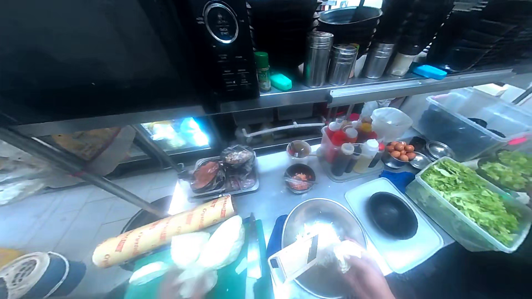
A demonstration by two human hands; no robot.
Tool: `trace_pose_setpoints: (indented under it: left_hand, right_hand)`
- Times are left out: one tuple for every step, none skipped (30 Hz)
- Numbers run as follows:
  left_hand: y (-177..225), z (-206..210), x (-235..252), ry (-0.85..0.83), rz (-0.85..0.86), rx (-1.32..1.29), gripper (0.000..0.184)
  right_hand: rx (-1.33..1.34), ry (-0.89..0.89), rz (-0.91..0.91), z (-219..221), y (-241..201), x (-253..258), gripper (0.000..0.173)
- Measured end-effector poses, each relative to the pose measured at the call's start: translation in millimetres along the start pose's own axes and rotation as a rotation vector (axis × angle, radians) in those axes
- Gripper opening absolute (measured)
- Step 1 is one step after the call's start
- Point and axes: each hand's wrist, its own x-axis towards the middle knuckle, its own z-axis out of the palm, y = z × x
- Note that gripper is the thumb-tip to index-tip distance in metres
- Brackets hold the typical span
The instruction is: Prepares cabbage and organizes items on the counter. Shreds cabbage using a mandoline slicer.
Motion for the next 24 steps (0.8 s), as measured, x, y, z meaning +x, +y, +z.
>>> trace_pose_setpoints:
  left_hand:
    - [40.2,27.6,-13.7,-0.204,0.05,-0.074,0.088]
    - [69.8,55.0,-27.4,-0.397,0.092,-0.125,0.098]
    - [88.9,81.1,-40.5,-0.546,0.139,-0.146,0.112]
    - [99.5,104.4,-51.5,-0.629,0.182,-0.139,0.124]
    - [104.6,123.4,-58.5,-0.656,0.195,-0.126,0.13]
    - [106.7,137.0,-60.6,-0.651,0.191,-0.108,0.128]
    - [108.3,145.1,-58.8,-0.628,0.18,-0.082,0.122]
    - [112.1,146.9,-54.3,-0.615,0.165,-0.058,0.115]
    - [118.4,144.0,-48.9,-0.614,0.158,-0.048,0.11]
    - [127.7,138.1,-43.3,-0.614,0.175,-0.048,0.107]
    - [139.7,131.9,-38.2,-0.604,0.216,-0.058,0.104]
    - [152.3,128.0,-33.4,-0.584,0.281,-0.08,0.102]
    - [165.0,127.1,-28.8,-0.561,0.35,-0.113,0.101]
    - [177.5,129.4,-24.4,-0.541,0.409,-0.159,0.101]
    - [189.6,134.3,-20.2,-0.532,0.444,-0.209,0.101]
    - [200.0,141.6,-16.6,-0.53,0.462,-0.259,0.101]
    - [207.8,150.7,-14.0,-0.529,0.479,-0.3,0.101]
    - [214.4,159.8,-12.0,-0.525,0.499,-0.329,0.102]
    - [220.5,167.2,-11.0,-0.529,0.513,-0.347,0.103]
    - [225.8,172.9,-11.0,-0.543,0.51,-0.357,0.105]
    - [230.5,176.5,-11.8,-0.564,0.496,-0.369,0.107]
    - [234.1,179.0,-12.5,-0.586,0.485,-0.375,0.109]
    - [236.4,180.5,-12.8,-0.606,0.48,-0.371,0.111]
    - [237.2,182.2,-12.5,-0.614,0.483,-0.367,0.11]
  right_hand:
    - [-0.024,0.01,-0.003,3.3,1.4,2.6,0.062]
    - [-0.07,0.022,-0.011,6.1,2.9,5.9,0.063]
    - [-0.137,0.038,-0.025,8.2,4.6,10.0,0.062]
    - [-0.219,0.058,-0.036,9.1,5.7,14.2,0.062]
    - [-0.307,0.074,-0.043,8.8,6.2,18.2,0.062]
    - [-0.386,0.078,-0.049,7.0,5.9,21.7,0.063]
    - [-0.454,0.075,-0.055,4.0,4.8,24.5,0.064]
    - [-0.499,0.067,-0.058,0.0,3.7,26.7,0.065]
    - [-0.529,0.057,-0.059,-4.7,2.7,28.4,0.065]
    - [-0.558,0.043,-0.064,-9.6,1.8,29.8,0.064]
    - [-0.601,0.027,-0.072,-14.5,0.6,31.8,0.063]
    - [-0.653,0.012,-0.084,-18.1,-1.3,34.4,0.061]
    - [-0.719,-0.008,-0.103,-20.0,-4.1,37.2,0.06]
    - [-0.804,-0.03,-0.127,-19.7,-8.1,40.3,0.058]
    - [-0.902,-0.051,-0.158,-17.2,-12.6,43.9,0.057]
    - [-0.998,-0.085,-0.193,-13.6,-17.7,47.6,0.056]
    - [-1.09,-0.131,-0.236,-9.8,-23.1,51.7,0.056]
    - [-1.178,-0.178,-0.297,-5.7,-28.5,56.1,0.055]
    - [-1.261,-0.22,-0.366,-2.2,-32.8,61.0,0.054]
    - [-1.332,-0.254,-0.427,-0.8,-35.3,66.5,0.054]
    - [-1.383,-0.279,-0.469,-1.3,-36.2,71.9,0.054]
    - [-1.407,-0.297,-0.496,-3.1,-35.3,76.6,0.053]
    - [-1.409,-0.309,-0.512,-5.7,-33.4,80.1,0.05]
    - [-1.393,-0.322,-0.533,-8.7,-30.5,82.4,0.047]
